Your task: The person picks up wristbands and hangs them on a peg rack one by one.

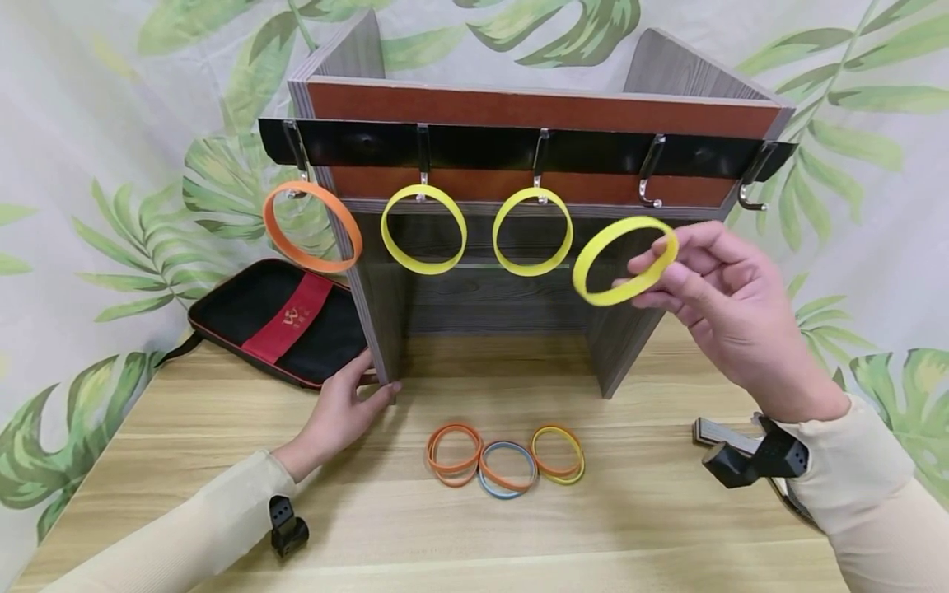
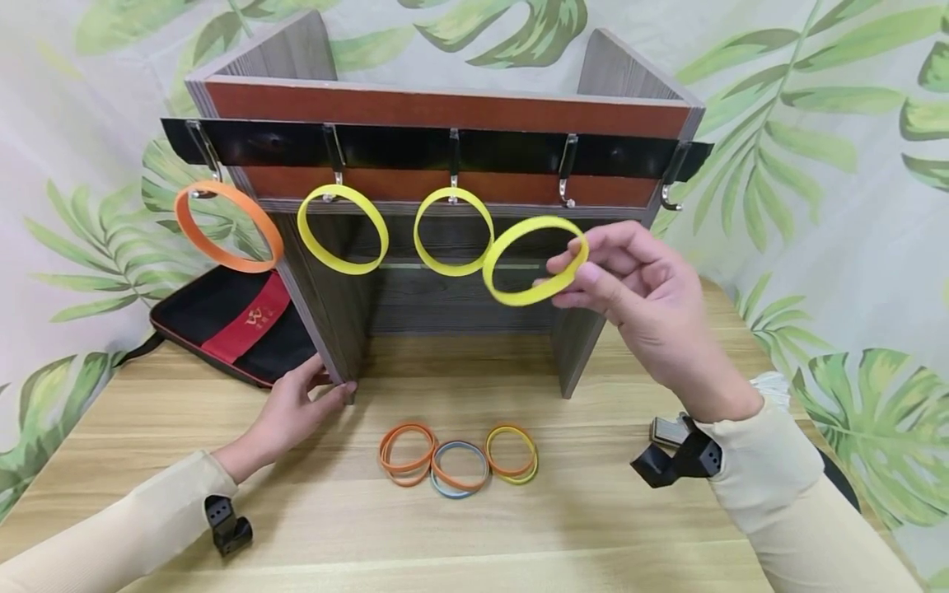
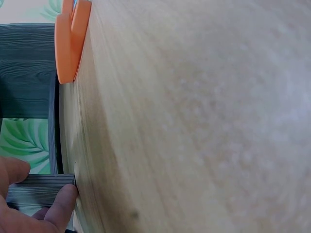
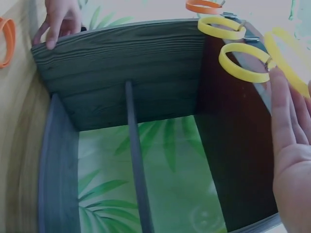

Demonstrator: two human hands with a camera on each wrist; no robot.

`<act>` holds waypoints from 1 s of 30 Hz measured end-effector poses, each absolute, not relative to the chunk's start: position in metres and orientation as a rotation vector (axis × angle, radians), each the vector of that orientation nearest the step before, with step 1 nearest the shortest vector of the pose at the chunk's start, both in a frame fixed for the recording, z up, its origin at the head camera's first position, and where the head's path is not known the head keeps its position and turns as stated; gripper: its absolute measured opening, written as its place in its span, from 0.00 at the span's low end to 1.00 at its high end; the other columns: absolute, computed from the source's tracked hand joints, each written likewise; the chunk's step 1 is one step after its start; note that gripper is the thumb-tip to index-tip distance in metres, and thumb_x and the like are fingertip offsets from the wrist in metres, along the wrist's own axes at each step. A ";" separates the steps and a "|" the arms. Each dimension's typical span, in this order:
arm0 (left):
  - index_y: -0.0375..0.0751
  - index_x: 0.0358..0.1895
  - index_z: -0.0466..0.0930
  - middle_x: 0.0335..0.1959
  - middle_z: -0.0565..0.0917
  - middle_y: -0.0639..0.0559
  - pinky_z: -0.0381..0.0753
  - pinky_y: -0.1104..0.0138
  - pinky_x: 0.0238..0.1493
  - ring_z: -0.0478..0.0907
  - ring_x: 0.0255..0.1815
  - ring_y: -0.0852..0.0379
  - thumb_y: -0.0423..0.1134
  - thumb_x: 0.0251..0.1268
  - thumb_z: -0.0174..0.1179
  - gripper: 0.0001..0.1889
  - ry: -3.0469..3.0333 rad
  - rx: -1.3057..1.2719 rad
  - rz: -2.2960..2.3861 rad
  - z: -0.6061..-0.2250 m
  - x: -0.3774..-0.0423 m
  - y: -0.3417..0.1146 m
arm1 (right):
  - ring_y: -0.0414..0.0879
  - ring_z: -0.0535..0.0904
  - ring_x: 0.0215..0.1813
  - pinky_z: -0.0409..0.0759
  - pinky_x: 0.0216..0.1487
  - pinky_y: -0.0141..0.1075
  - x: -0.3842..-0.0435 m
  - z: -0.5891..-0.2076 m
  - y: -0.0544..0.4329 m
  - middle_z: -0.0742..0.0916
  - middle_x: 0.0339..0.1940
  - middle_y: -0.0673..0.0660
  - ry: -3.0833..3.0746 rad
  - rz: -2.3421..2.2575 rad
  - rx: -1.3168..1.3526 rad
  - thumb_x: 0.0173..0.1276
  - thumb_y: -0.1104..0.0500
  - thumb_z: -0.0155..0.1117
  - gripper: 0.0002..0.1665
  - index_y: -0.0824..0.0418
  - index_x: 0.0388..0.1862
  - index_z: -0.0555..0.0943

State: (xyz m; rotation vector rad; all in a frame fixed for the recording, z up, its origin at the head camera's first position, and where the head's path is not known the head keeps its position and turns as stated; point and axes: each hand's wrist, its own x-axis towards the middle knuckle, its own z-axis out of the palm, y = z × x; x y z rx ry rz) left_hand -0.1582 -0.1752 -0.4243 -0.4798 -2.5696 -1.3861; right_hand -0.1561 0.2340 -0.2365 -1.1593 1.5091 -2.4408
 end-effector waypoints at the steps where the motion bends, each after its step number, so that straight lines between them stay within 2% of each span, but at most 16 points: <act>1: 0.31 0.73 0.71 0.70 0.78 0.31 0.82 0.38 0.64 0.84 0.61 0.34 0.25 0.69 0.66 0.30 -2.569 -0.480 -1.386 -0.424 -0.158 -0.175 | 0.55 0.90 0.54 0.91 0.55 0.44 -0.156 -0.235 0.234 0.90 0.49 0.68 1.491 -2.475 -1.153 0.76 0.83 0.44 0.16 0.76 0.54 0.76; 6: 0.31 0.72 0.71 0.70 0.78 0.31 0.82 0.38 0.64 0.84 0.61 0.34 0.25 0.69 0.66 0.29 -2.568 -0.484 -1.381 -0.425 -0.158 -0.175 | 0.56 0.91 0.51 0.91 0.54 0.42 -0.156 -0.232 0.230 0.90 0.49 0.68 1.533 -2.581 -1.079 0.76 0.81 0.46 0.14 0.76 0.54 0.76; 12: 0.30 0.72 0.71 0.70 0.78 0.31 0.83 0.38 0.63 0.84 0.60 0.34 0.25 0.68 0.66 0.29 -2.565 -0.484 -1.382 -0.425 -0.158 -0.175 | 0.50 0.91 0.49 0.92 0.53 0.39 -0.155 -0.234 0.222 0.91 0.46 0.63 1.738 -2.632 -0.904 0.77 0.78 0.51 0.12 0.70 0.52 0.79; 18: 0.30 0.72 0.71 0.70 0.78 0.31 0.83 0.38 0.63 0.84 0.60 0.34 0.25 0.68 0.66 0.30 -2.564 -0.484 -1.393 -0.425 -0.157 -0.175 | 0.51 0.92 0.49 0.91 0.54 0.39 -0.158 -0.241 0.222 0.92 0.46 0.63 1.715 -2.642 -0.830 0.77 0.77 0.52 0.11 0.70 0.51 0.79; 30: 0.32 0.73 0.70 0.71 0.78 0.32 0.83 0.39 0.64 0.84 0.61 0.35 0.25 0.69 0.66 0.30 -2.566 -0.482 -1.391 -0.424 -0.157 -0.175 | 0.54 0.92 0.52 0.90 0.57 0.39 -0.157 -0.250 0.224 0.91 0.51 0.62 1.864 -2.461 -0.776 0.78 0.76 0.52 0.13 0.70 0.56 0.78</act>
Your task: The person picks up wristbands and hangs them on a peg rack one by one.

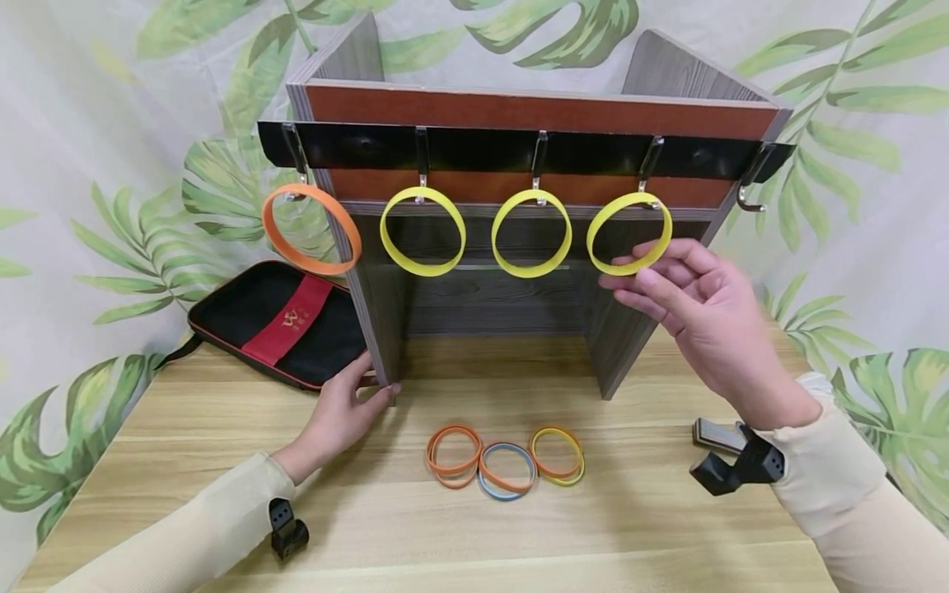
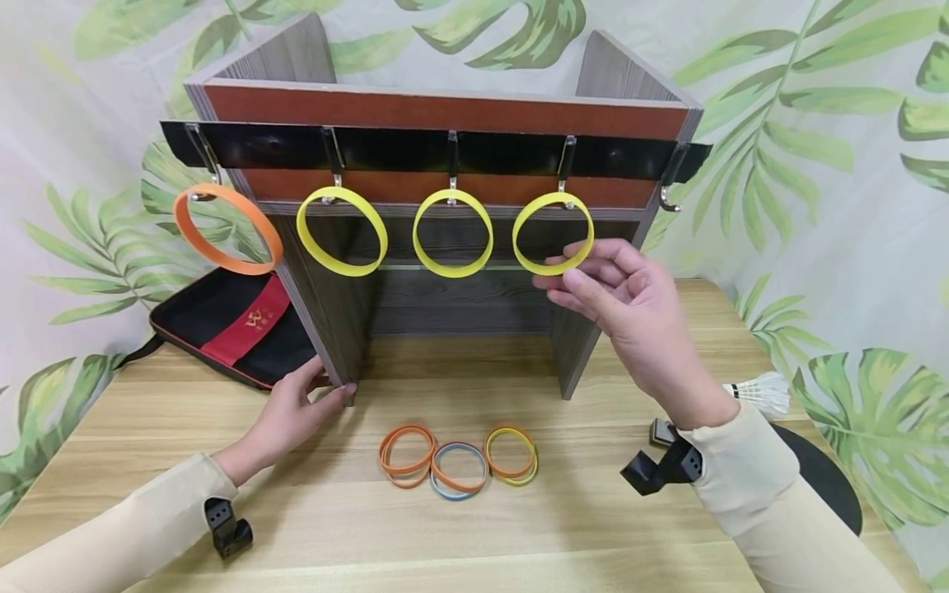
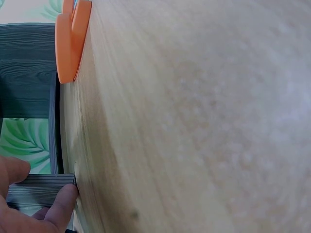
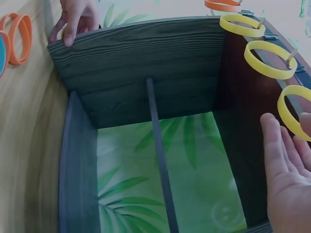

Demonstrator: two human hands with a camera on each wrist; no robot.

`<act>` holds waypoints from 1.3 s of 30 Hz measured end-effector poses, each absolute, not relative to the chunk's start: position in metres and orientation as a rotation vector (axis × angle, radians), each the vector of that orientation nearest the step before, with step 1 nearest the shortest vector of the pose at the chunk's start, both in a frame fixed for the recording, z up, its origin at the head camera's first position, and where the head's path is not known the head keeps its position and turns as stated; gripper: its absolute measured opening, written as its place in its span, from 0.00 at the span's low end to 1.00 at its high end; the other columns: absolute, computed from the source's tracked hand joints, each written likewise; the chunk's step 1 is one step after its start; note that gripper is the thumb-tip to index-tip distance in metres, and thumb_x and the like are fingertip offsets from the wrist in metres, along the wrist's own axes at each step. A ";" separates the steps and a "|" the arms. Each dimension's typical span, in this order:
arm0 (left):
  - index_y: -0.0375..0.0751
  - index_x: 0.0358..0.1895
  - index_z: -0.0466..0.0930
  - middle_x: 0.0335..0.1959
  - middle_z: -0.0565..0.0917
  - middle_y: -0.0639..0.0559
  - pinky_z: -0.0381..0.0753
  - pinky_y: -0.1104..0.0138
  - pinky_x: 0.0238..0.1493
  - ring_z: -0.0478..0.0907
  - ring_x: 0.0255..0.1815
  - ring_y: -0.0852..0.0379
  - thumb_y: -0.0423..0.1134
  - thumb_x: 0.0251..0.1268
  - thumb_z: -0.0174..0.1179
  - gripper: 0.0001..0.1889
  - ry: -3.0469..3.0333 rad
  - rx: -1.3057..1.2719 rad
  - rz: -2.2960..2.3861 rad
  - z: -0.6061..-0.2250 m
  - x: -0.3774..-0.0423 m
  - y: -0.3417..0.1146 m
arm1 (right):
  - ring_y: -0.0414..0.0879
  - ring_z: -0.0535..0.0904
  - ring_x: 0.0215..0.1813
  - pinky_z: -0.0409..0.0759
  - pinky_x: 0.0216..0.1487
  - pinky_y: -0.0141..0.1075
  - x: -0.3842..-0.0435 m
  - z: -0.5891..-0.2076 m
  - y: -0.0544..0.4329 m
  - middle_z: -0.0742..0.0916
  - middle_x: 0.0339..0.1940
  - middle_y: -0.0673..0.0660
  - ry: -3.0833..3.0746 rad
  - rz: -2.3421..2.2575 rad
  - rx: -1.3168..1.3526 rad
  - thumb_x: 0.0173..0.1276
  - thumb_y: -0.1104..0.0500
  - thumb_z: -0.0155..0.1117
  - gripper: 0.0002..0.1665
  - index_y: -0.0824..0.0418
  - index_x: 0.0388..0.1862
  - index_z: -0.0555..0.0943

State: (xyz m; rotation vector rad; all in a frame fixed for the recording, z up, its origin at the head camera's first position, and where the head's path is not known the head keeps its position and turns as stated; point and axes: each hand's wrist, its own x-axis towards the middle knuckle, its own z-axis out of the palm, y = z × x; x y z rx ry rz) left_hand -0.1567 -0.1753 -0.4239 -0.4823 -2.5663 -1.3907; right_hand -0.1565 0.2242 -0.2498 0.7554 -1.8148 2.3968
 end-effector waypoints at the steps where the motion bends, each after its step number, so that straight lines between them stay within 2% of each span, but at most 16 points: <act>1: 0.32 0.73 0.70 0.71 0.78 0.31 0.83 0.39 0.63 0.84 0.61 0.35 0.25 0.68 0.66 0.30 -2.567 -0.481 -1.389 -0.424 -0.157 -0.175 | 0.53 0.92 0.52 0.90 0.58 0.39 -0.156 -0.252 0.224 0.91 0.52 0.62 -1.848 2.400 0.743 0.78 0.76 0.53 0.13 0.70 0.56 0.78; 4: 0.32 0.73 0.70 0.71 0.78 0.31 0.83 0.40 0.63 0.84 0.61 0.34 0.26 0.69 0.66 0.30 -2.570 -0.479 -1.385 -0.423 -0.155 -0.175 | 0.50 0.92 0.51 0.90 0.57 0.37 -0.156 -0.261 0.225 0.91 0.51 0.59 -2.001 2.349 0.706 0.78 0.73 0.55 0.13 0.67 0.56 0.79; 9: 0.33 0.73 0.71 0.71 0.78 0.32 0.83 0.40 0.63 0.85 0.61 0.34 0.27 0.70 0.66 0.29 -2.572 -0.469 -1.382 -0.421 -0.153 -0.175 | 0.45 0.92 0.48 0.91 0.53 0.36 -0.156 -0.283 0.221 0.92 0.47 0.57 -2.429 2.076 0.615 0.79 0.65 0.61 0.12 0.69 0.56 0.78; 13: 0.33 0.72 0.72 0.70 0.79 0.31 0.83 0.40 0.62 0.85 0.59 0.34 0.27 0.69 0.66 0.29 -2.567 -0.463 -1.382 -0.420 -0.153 -0.175 | 0.41 0.91 0.45 0.91 0.49 0.35 -0.157 -0.307 0.219 0.91 0.46 0.62 -2.745 1.861 0.587 0.78 0.61 0.63 0.16 0.73 0.57 0.78; 18: 0.32 0.72 0.72 0.69 0.79 0.31 0.83 0.40 0.63 0.85 0.59 0.34 0.26 0.69 0.66 0.29 -2.565 -0.470 -1.380 -0.421 -0.154 -0.175 | 0.41 0.88 0.37 0.91 0.43 0.38 -0.160 -0.343 0.219 0.89 0.42 0.69 -2.927 1.675 0.663 0.75 0.64 0.64 0.14 0.73 0.52 0.81; 22: 0.31 0.72 0.71 0.69 0.79 0.31 0.83 0.39 0.62 0.85 0.59 0.34 0.25 0.68 0.66 0.29 -2.559 -0.478 -1.372 -0.422 -0.155 -0.175 | 0.44 0.84 0.34 0.88 0.36 0.36 -0.159 -0.366 0.220 0.88 0.35 0.65 -3.036 1.536 0.719 0.72 0.64 0.64 0.11 0.72 0.47 0.83; 27: 0.31 0.72 0.71 0.70 0.79 0.31 0.83 0.39 0.63 0.84 0.60 0.33 0.26 0.69 0.66 0.29 -2.563 -0.477 -1.364 -0.423 -0.155 -0.176 | 0.42 0.78 0.28 0.80 0.27 0.30 -0.157 -0.383 0.220 0.86 0.27 0.59 -3.159 1.489 0.743 0.74 0.62 0.65 0.09 0.70 0.44 0.84; 34: 0.31 0.72 0.71 0.70 0.79 0.31 0.83 0.40 0.62 0.85 0.60 0.34 0.26 0.69 0.66 0.29 -2.556 -0.478 -1.366 -0.423 -0.155 -0.175 | 0.40 0.77 0.25 0.78 0.25 0.28 -0.153 -0.392 0.218 0.85 0.23 0.57 -3.205 1.464 0.774 0.70 0.64 0.67 0.06 0.68 0.38 0.85; 39: 0.31 0.73 0.71 0.71 0.78 0.32 0.83 0.39 0.63 0.84 0.60 0.33 0.26 0.69 0.66 0.29 -2.558 -0.479 -1.367 -0.423 -0.155 -0.175 | 0.39 0.79 0.27 0.82 0.27 0.30 -0.153 -0.392 0.219 0.86 0.26 0.58 -3.190 1.494 0.814 0.70 0.67 0.66 0.05 0.70 0.39 0.84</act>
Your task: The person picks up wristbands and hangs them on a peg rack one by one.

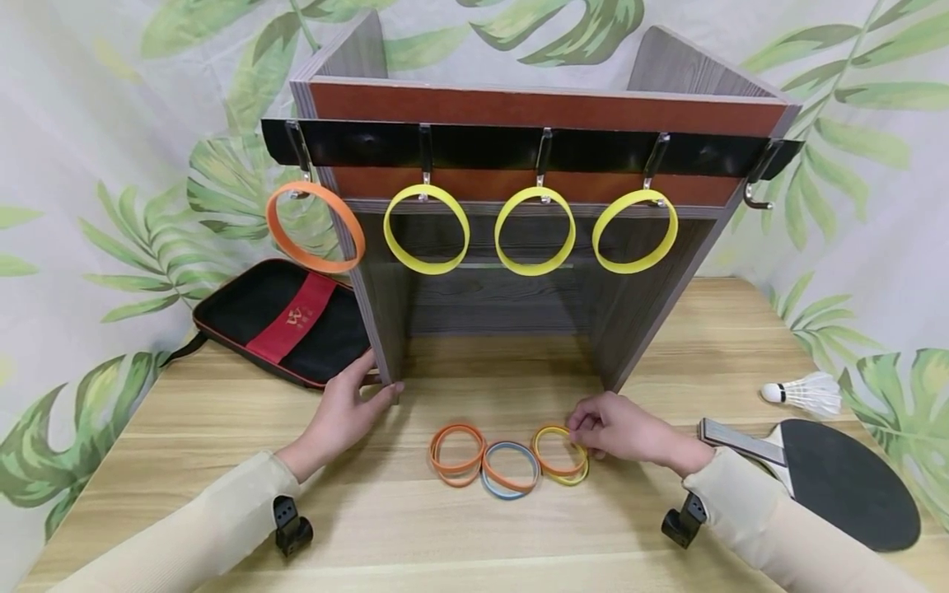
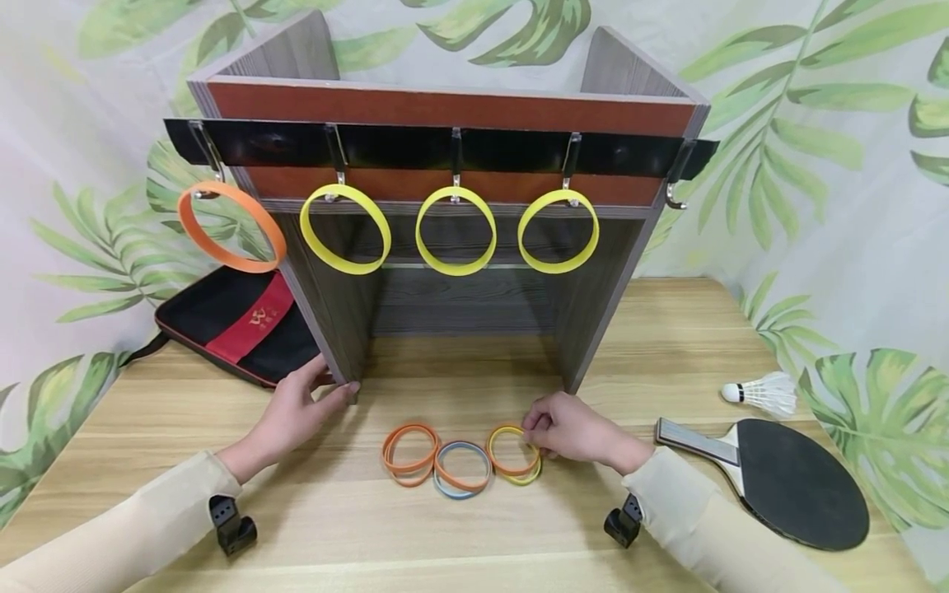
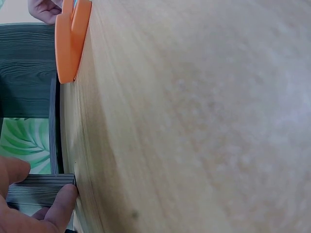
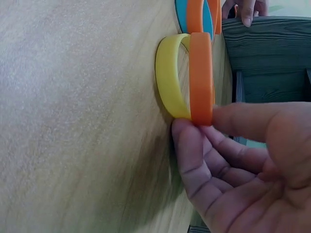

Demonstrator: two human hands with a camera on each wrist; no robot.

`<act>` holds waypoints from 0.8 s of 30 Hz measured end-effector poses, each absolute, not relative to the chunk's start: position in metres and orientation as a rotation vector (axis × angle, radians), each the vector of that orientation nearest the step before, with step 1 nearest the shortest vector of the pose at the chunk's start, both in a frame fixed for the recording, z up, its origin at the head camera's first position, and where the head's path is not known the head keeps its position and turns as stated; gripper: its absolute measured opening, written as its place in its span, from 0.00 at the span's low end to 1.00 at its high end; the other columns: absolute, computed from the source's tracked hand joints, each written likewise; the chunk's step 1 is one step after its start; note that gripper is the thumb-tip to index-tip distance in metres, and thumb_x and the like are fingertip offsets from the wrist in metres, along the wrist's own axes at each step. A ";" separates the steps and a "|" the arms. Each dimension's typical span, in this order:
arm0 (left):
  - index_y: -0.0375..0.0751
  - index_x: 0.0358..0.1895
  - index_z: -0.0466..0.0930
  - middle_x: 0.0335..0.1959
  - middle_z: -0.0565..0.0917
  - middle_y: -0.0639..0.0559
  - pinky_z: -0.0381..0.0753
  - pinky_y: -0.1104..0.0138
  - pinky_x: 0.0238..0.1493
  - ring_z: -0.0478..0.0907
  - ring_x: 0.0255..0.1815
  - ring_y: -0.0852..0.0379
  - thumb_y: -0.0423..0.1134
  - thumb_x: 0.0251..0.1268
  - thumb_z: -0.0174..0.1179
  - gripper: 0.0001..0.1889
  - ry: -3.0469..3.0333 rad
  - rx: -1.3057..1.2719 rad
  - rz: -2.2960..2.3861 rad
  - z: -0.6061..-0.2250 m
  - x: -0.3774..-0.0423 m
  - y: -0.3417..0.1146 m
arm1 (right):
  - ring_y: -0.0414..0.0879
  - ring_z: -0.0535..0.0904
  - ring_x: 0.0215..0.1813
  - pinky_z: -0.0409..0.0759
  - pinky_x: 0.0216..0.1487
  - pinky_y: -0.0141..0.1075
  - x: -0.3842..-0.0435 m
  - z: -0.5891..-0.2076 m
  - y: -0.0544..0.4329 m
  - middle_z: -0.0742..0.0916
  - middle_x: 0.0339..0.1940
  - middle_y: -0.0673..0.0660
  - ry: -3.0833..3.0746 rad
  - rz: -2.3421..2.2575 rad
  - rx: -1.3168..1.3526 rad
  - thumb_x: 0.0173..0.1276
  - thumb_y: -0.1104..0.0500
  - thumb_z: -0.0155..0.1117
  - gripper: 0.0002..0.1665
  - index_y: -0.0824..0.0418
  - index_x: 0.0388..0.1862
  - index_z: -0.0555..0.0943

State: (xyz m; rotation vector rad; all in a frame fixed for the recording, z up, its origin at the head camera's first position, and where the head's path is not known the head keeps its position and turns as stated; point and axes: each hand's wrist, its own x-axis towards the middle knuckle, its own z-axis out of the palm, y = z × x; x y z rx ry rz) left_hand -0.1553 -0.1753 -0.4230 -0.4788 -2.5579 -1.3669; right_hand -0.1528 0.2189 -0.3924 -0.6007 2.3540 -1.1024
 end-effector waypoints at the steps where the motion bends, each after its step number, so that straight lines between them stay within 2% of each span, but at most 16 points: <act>1: 0.31 0.73 0.71 0.71 0.78 0.32 0.83 0.39 0.63 0.84 0.61 0.33 0.26 0.69 0.66 0.29 -2.558 -0.476 -1.370 -0.423 -0.155 -0.175 | 0.40 0.79 0.28 0.83 0.28 0.31 -0.153 -0.392 0.219 0.87 0.27 0.58 2.345 -1.107 -0.603 0.71 0.67 0.65 0.06 0.71 0.40 0.84; 9: 0.31 0.73 0.71 0.71 0.78 0.32 0.83 0.40 0.63 0.84 0.61 0.33 0.26 0.69 0.66 0.30 -2.562 -0.472 -1.367 -0.423 -0.155 -0.176 | 0.41 0.82 0.34 0.87 0.34 0.32 -0.157 -0.393 0.224 0.90 0.37 0.63 2.269 -1.155 -0.582 0.74 0.66 0.63 0.10 0.73 0.47 0.84; 24: 0.32 0.72 0.72 0.70 0.79 0.32 0.84 0.40 0.62 0.85 0.60 0.34 0.27 0.69 0.66 0.28 -2.540 -0.491 -1.372 -0.420 -0.154 -0.174 | 0.42 0.86 0.39 0.90 0.44 0.33 -0.160 -0.387 0.230 0.89 0.42 0.66 2.087 -1.283 -0.463 0.76 0.64 0.63 0.18 0.78 0.56 0.81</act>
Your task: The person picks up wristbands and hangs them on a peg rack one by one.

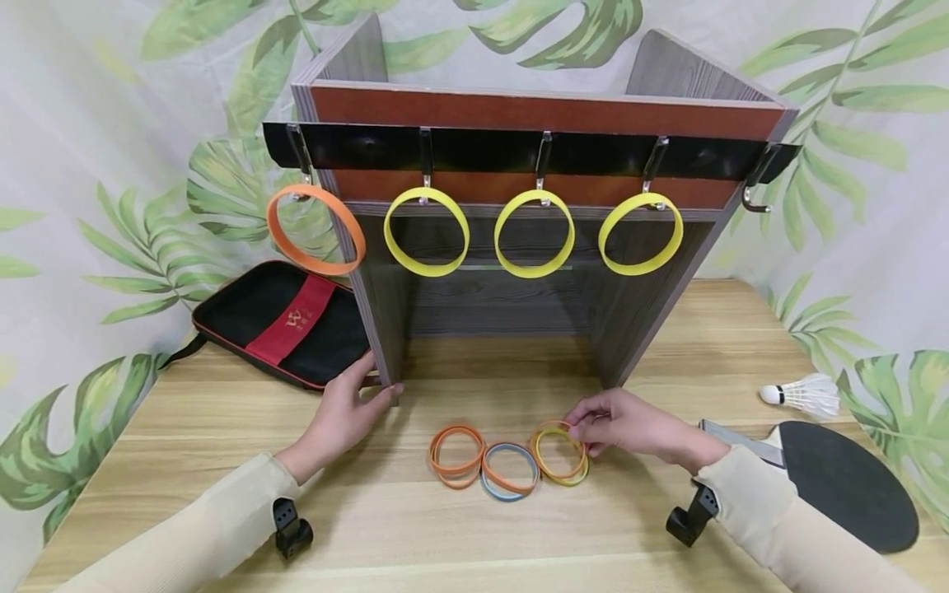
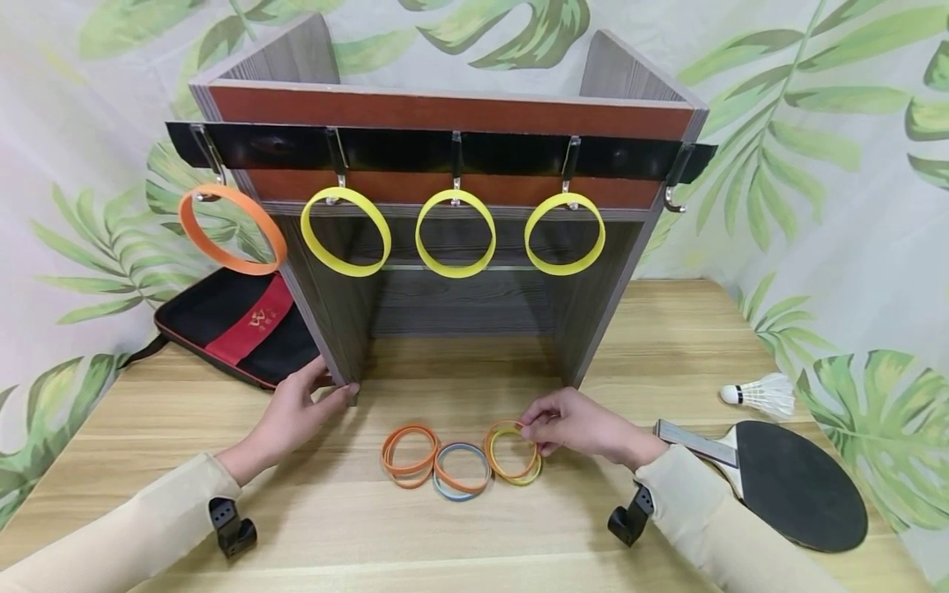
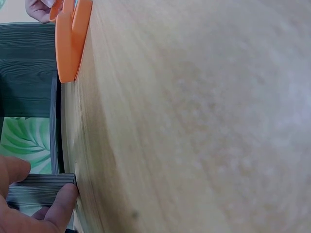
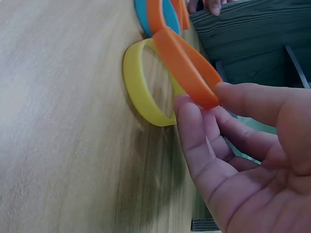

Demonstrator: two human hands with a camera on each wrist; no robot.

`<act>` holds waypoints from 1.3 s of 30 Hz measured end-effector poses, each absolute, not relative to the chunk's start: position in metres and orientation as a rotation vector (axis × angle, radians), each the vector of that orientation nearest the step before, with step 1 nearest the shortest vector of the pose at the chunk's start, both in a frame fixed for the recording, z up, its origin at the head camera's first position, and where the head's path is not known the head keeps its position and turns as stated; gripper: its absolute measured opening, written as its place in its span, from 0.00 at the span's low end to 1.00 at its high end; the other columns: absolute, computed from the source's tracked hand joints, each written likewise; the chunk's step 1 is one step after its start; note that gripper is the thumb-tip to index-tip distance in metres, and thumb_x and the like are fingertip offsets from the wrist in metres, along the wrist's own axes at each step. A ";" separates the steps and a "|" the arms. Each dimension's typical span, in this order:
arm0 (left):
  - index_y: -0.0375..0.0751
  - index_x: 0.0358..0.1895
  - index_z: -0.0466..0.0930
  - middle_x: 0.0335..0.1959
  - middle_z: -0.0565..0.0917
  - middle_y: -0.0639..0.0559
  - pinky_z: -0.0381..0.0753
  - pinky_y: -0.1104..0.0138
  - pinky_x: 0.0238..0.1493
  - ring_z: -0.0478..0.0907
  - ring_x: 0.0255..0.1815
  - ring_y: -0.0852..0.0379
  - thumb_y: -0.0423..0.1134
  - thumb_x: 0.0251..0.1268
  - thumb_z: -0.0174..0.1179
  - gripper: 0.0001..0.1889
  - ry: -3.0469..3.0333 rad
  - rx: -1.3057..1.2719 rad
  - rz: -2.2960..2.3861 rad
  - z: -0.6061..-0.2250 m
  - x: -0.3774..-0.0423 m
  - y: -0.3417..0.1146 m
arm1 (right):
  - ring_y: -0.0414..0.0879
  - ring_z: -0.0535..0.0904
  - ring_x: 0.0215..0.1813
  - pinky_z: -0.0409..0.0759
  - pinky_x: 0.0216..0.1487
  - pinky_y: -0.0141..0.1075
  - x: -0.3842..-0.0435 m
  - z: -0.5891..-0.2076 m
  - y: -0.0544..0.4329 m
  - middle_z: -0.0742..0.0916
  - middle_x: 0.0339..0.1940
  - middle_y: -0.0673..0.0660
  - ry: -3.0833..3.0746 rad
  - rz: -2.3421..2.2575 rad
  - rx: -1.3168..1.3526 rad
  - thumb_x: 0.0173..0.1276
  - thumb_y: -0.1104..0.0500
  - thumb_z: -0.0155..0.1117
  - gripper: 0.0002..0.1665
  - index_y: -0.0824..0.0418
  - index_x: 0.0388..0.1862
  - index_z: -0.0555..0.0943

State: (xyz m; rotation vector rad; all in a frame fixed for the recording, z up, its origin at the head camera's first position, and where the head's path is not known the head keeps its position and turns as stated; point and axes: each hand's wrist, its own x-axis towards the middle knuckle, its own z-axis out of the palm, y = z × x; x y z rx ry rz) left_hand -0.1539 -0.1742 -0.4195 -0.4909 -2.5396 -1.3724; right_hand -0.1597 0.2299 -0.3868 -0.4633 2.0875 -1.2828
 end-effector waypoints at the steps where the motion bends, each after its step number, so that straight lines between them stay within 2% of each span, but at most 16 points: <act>1: 0.32 0.72 0.72 0.69 0.79 0.32 0.84 0.40 0.62 0.85 0.59 0.34 0.26 0.69 0.66 0.28 -2.540 -0.490 -1.371 -0.419 -0.154 -0.174 | 0.42 0.87 0.40 0.91 0.45 0.34 -0.160 -0.387 0.230 0.89 0.42 0.65 2.065 -1.300 -0.460 0.76 0.64 0.63 0.18 0.79 0.56 0.80; 12: 0.31 0.73 0.71 0.70 0.79 0.31 0.83 0.39 0.62 0.85 0.59 0.33 0.27 0.69 0.66 0.29 -2.557 -0.465 -1.358 -0.422 -0.153 -0.179 | 0.42 0.89 0.40 0.92 0.47 0.35 -0.160 -0.383 0.230 0.90 0.40 0.60 1.922 -1.395 -0.436 0.76 0.65 0.64 0.21 0.82 0.57 0.75; 18: 0.31 0.73 0.71 0.69 0.79 0.30 0.84 0.39 0.61 0.85 0.58 0.33 0.26 0.69 0.66 0.29 -2.555 -0.459 -1.352 -0.424 -0.152 -0.180 | 0.42 0.90 0.45 0.92 0.51 0.37 -0.164 -0.376 0.236 0.91 0.46 0.61 1.901 -1.462 -0.476 0.76 0.64 0.65 0.24 0.83 0.59 0.72; 21: 0.31 0.72 0.71 0.69 0.79 0.30 0.84 0.40 0.61 0.85 0.58 0.33 0.26 0.69 0.66 0.29 -2.558 -0.461 -1.352 -0.425 -0.152 -0.180 | 0.42 0.91 0.49 0.91 0.55 0.38 -0.167 -0.366 0.240 0.92 0.48 0.59 1.872 -1.539 -0.541 0.77 0.66 0.64 0.21 0.81 0.58 0.71; 25: 0.31 0.72 0.71 0.69 0.79 0.31 0.84 0.40 0.61 0.85 0.59 0.33 0.26 0.69 0.66 0.29 -2.559 -0.461 -1.354 -0.427 -0.152 -0.180 | 0.43 0.91 0.52 0.90 0.57 0.40 -0.170 -0.349 0.247 0.93 0.48 0.57 1.839 -1.654 -0.640 0.77 0.69 0.62 0.11 0.73 0.54 0.75; 28: 0.30 0.72 0.71 0.69 0.79 0.30 0.84 0.40 0.61 0.85 0.59 0.33 0.26 0.68 0.66 0.29 -2.554 -0.470 -1.354 -0.427 -0.153 -0.180 | 0.43 0.91 0.53 0.90 0.57 0.40 -0.168 -0.335 0.253 0.93 0.49 0.57 1.836 -1.711 -0.695 0.77 0.72 0.59 0.09 0.68 0.53 0.78; 35: 0.30 0.71 0.73 0.68 0.80 0.31 0.84 0.40 0.61 0.86 0.58 0.34 0.25 0.68 0.66 0.28 -2.523 -0.494 -1.367 -0.424 -0.154 -0.177 | 0.42 0.90 0.56 0.89 0.58 0.36 -0.160 -0.299 0.273 0.93 0.53 0.56 1.858 -1.804 -0.794 0.79 0.75 0.52 0.15 0.63 0.56 0.79; 39: 0.31 0.70 0.74 0.67 0.81 0.31 0.84 0.40 0.61 0.86 0.57 0.34 0.25 0.68 0.67 0.27 -2.518 -0.498 -1.380 -0.423 -0.155 -0.176 | 0.45 0.90 0.57 0.89 0.59 0.37 -0.158 -0.279 0.289 0.92 0.55 0.59 1.841 -1.921 -0.912 0.76 0.81 0.47 0.21 0.66 0.58 0.79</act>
